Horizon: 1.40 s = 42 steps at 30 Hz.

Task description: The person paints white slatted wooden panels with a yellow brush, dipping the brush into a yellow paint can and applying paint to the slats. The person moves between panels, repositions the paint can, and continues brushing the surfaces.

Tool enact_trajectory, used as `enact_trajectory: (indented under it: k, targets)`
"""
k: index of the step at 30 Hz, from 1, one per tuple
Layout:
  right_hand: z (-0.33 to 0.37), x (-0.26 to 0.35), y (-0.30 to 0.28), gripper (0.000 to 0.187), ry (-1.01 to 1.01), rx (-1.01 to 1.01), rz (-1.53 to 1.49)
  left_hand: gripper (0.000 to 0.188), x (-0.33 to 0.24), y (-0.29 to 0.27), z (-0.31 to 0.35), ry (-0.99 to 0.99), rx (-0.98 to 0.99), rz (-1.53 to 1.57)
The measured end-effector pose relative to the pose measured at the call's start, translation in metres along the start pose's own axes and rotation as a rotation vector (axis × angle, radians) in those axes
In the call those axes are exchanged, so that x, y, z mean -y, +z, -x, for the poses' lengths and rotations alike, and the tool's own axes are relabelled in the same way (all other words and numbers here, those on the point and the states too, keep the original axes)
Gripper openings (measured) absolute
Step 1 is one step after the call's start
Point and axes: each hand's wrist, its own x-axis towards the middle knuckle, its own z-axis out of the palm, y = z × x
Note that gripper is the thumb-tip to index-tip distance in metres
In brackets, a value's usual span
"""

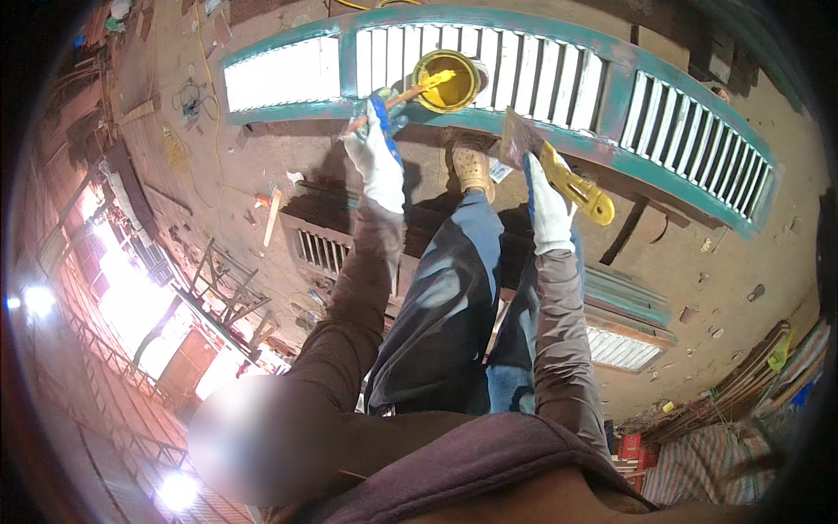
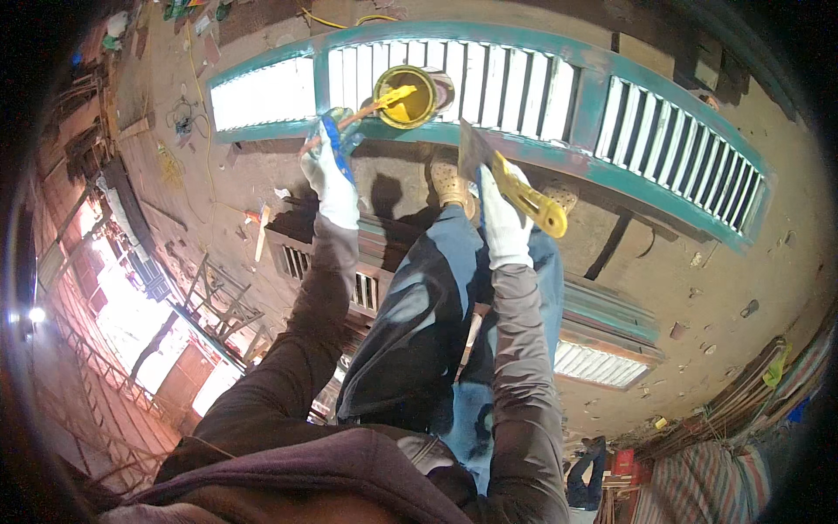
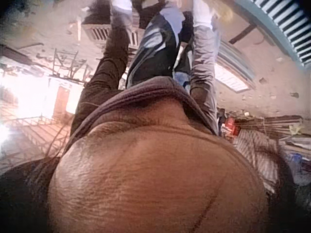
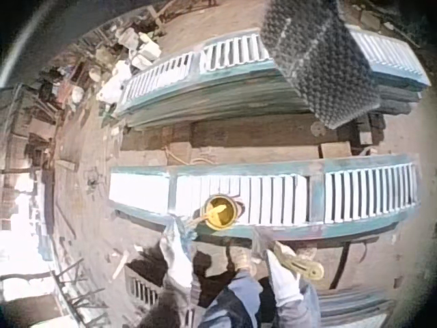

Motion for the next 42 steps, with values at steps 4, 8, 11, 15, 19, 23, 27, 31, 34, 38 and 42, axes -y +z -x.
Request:
enact_trajectory:
  k: [4,8,11,15,19,23,27,31,34,38,42]
  targets:
    - [-0.002,0.018,0.054,0.028,-0.107,0.007,0.072,0.026,-0.014,-0.007,0.014,0.004,0.091,0.009]
    - [-0.007,0.034,0.098,0.036,-0.041,-0.015,0.005,0.026,-0.012,-0.016,0.017,0.114,0.133,-0.121]
    - [-0.014,0.027,0.123,0.029,-0.133,-0.112,0.116,0.025,-0.016,-0.013,0.019,0.1,0.14,-0.112]
    - [-0.02,0.013,0.139,0.027,-0.193,-0.132,0.216,0.023,-0.009,-0.016,0.016,0.126,0.131,-0.178]
    - [-0.014,0.009,0.143,0.028,-0.192,-0.143,0.152,0.022,-0.008,-0.02,0.013,0.031,0.154,-0.211]
    - [-0.004,0.027,0.138,0.03,-0.043,-0.117,0.008,0.018,-0.007,-0.013,0.01,0.062,0.171,-0.213]
    - [0.003,0.045,0.095,0.036,0.45,0.216,0.057,0.016,0.003,-0.009,-0.004,0.01,0.2,-0.178]
    - [0.034,-0.001,0.053,0.034,0.233,-0.168,-0.407,0.021,0.047,-0.01,-0.028,-0.063,0.194,-0.294]
    - [0.045,-0.078,-0.011,0.031,0.05,-0.403,0.055,0.05,0.077,-0.02,-0.042,0.247,0.309,-0.625]
    - [0.021,-0.077,-0.083,0.032,-0.164,-0.501,0.689,0.086,0.086,-0.032,-0.016,0.314,0.211,-0.638]
    - [-0.014,-0.101,-0.105,0.042,-0.26,-0.455,0.955,0.08,0.072,-0.032,0.047,0.105,0.197,-0.8]
